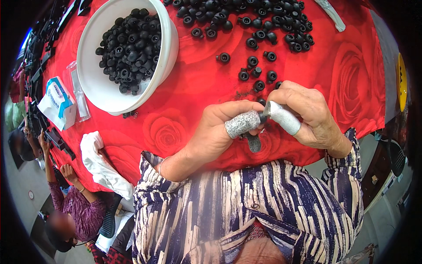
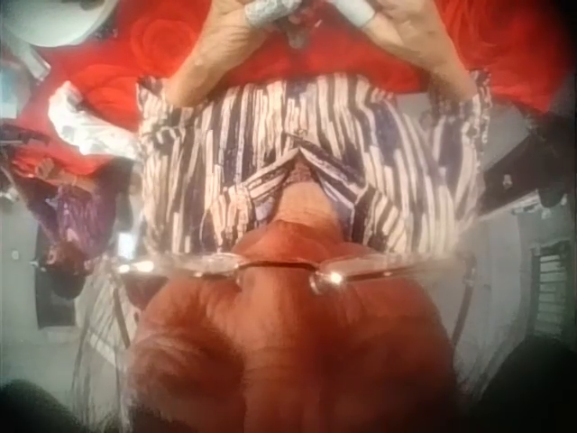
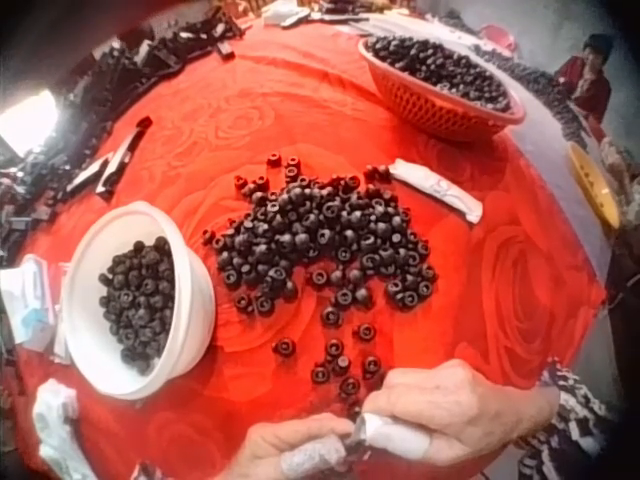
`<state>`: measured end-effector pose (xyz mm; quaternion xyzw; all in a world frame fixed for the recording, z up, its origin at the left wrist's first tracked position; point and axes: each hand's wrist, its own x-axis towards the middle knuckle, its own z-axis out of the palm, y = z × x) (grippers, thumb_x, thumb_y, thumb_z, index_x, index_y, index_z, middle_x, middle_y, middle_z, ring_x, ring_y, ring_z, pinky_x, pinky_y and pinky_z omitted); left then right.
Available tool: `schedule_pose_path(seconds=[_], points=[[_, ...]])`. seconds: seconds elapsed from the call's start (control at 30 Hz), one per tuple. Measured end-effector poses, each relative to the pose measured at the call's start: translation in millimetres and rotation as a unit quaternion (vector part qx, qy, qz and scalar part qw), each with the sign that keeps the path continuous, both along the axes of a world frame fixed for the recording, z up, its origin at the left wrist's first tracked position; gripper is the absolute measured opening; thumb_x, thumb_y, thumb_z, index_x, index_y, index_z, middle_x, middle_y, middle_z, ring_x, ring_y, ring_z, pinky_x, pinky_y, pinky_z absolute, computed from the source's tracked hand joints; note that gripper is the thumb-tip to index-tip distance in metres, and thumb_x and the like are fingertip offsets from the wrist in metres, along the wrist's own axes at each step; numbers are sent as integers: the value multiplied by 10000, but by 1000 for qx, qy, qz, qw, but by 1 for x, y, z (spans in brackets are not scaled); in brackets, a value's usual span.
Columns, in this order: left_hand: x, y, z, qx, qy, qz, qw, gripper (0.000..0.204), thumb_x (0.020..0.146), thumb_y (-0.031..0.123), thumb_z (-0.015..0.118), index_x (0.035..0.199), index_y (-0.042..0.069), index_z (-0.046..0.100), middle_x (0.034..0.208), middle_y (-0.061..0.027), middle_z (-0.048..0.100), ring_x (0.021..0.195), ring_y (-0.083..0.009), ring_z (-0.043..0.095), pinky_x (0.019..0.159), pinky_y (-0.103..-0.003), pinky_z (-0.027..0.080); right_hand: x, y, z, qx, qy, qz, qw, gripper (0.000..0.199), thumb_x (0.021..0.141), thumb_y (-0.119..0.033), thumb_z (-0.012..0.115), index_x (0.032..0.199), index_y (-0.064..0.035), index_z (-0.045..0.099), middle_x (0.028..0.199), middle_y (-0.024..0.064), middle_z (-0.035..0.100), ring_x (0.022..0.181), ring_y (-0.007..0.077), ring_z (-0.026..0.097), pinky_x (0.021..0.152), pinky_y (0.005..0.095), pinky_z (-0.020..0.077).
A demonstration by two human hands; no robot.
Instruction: The person assembles black plastic parts using a cylindrical assembly tool on a workshop table.
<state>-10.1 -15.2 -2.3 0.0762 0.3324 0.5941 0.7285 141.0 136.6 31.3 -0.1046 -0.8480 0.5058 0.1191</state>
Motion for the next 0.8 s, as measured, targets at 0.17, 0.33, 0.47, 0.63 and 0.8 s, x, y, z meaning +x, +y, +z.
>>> schedule_pose_path(seconds=[0.17,0.33,0.47,0.63,0.8], points=[[2,-1,0,7,10,11,1000,258,895,101,595,1127,-11,607,915,-65,635,809,-112,589,726,-231,477,0,0,-1,-1,9,5,1000,185,769,-38,646,923,35,574,736,108,548,606,232,549,532,320,422],[-3,5,2,-17,-4,14,1000,251,892,95,597,1118,-12,614,919,-65,640,789,-103,586,714,-226,479,3,-4,8,27,18,48,998,228,726,-76,703,903,12,590,743,89,557,569,211,538,507,317,432],[0,3,1,-2,6,34,999,247,884,90,605,1111,-8,618,934,-59,641,784,-100,589,692,-221,484,0,4,10,26,41,-23,999,364,697,-112,756,991,23,591,792,98,584,583,162,541,494,272,432],[5,3,4,-25,-87,25,996,228,871,68,613,1087,-5,626,938,-70,650,795,-118,612,696,-233,505,-6,-16,-4,221,136,-47,965,412,641,-102,718,1018,11,598,714,56,514,551,181,534,452,299,416],[7,-6,2,-3,-123,17,992,227,847,73,642,1059,-8,640,936,-83,667,816,-137,642,720,-235,534,-7,-19,-2,291,232,5,928,358,631,-83,687,941,75,600,652,40,480,479,131,447,401,275,310]])
